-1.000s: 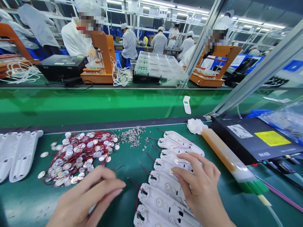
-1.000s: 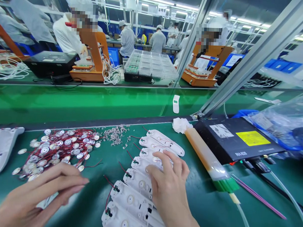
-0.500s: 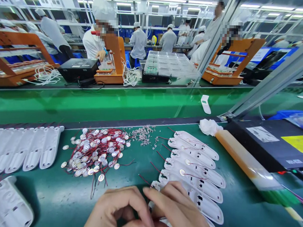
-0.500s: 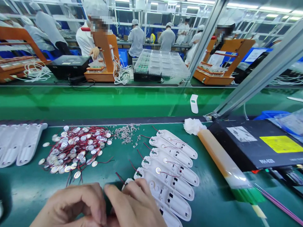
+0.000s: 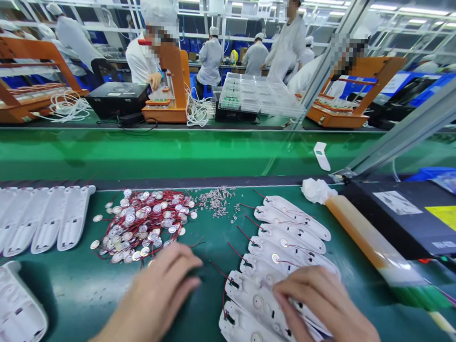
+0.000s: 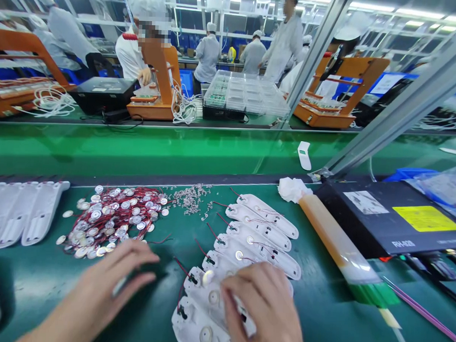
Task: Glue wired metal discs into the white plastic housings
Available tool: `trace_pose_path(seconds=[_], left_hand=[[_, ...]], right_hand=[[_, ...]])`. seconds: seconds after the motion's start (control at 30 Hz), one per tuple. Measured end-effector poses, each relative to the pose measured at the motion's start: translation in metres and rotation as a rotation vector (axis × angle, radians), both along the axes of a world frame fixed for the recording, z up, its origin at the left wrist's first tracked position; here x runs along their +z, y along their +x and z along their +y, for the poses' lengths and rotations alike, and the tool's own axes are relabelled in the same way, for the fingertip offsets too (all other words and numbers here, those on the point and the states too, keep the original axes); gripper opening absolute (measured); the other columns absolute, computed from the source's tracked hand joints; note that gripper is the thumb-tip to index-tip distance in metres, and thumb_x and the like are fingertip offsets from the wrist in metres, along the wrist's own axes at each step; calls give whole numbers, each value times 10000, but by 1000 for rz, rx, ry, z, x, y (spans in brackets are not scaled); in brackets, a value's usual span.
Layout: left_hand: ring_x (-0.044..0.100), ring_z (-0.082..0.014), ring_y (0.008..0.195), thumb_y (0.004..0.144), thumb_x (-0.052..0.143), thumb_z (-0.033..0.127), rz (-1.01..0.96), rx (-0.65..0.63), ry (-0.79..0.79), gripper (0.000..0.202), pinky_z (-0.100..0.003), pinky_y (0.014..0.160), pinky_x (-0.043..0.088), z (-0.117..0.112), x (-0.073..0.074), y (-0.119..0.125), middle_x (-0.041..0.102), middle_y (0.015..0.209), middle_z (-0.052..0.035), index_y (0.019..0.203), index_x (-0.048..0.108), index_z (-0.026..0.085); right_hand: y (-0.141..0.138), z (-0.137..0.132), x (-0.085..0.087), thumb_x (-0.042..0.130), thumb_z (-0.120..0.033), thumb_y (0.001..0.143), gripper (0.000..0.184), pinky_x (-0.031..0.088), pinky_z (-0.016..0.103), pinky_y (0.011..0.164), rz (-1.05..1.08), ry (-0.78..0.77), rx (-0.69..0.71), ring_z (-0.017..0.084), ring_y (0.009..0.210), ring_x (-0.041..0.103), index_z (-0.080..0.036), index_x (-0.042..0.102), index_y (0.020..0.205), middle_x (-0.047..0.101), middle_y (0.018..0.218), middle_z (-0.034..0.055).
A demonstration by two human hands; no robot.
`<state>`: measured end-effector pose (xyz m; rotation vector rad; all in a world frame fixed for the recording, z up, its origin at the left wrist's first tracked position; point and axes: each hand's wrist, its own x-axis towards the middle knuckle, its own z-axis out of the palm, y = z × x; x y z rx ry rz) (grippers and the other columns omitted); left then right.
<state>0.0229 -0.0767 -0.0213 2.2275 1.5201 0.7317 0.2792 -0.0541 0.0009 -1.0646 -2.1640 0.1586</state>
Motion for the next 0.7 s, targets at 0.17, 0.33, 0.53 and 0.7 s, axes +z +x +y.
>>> trace_pose_path(seconds=[0.17, 0.33, 0.53, 0.7], left_hand=[[529, -239, 793, 925, 320, 327, 386, 214, 66, 268, -357, 640, 459, 26, -14, -36, 532, 897, -68, 886, 551, 197], [521, -210, 780, 917, 330, 335, 279, 196, 27, 235, -340, 674, 458, 27, -16, -37, 509, 878, -48, 835, 504, 200], [530, -189, 782, 908, 375, 338, 176, 178, 27, 178, -307, 688, 440, 25, -6, -35, 534, 877, -31, 859, 491, 213], [514, -138, 591, 905, 373, 418, 159, 287, 54, 232, -230, 520, 390, 19, 0, -34, 548, 734, 17, 929, 510, 233]], right_hand=[[16, 6, -14, 509, -219, 818, 173, 334, 369, 741, -98, 94, -296, 206, 830, 509, -248, 629, 699, 613, 848, 29], [12, 0, -19, 545, -190, 794, 128, 312, 386, 783, -131, 53, -257, 213, 886, 502, -239, 623, 705, 619, 898, 29], [12, -2, -19, 534, -173, 804, 142, 300, 401, 807, -152, 30, -250, 214, 902, 507, -228, 606, 694, 617, 898, 30], [14, -1, -22, 536, -184, 813, 134, 298, 388, 819, -217, 78, -221, 205, 898, 513, -237, 614, 717, 617, 906, 25]])
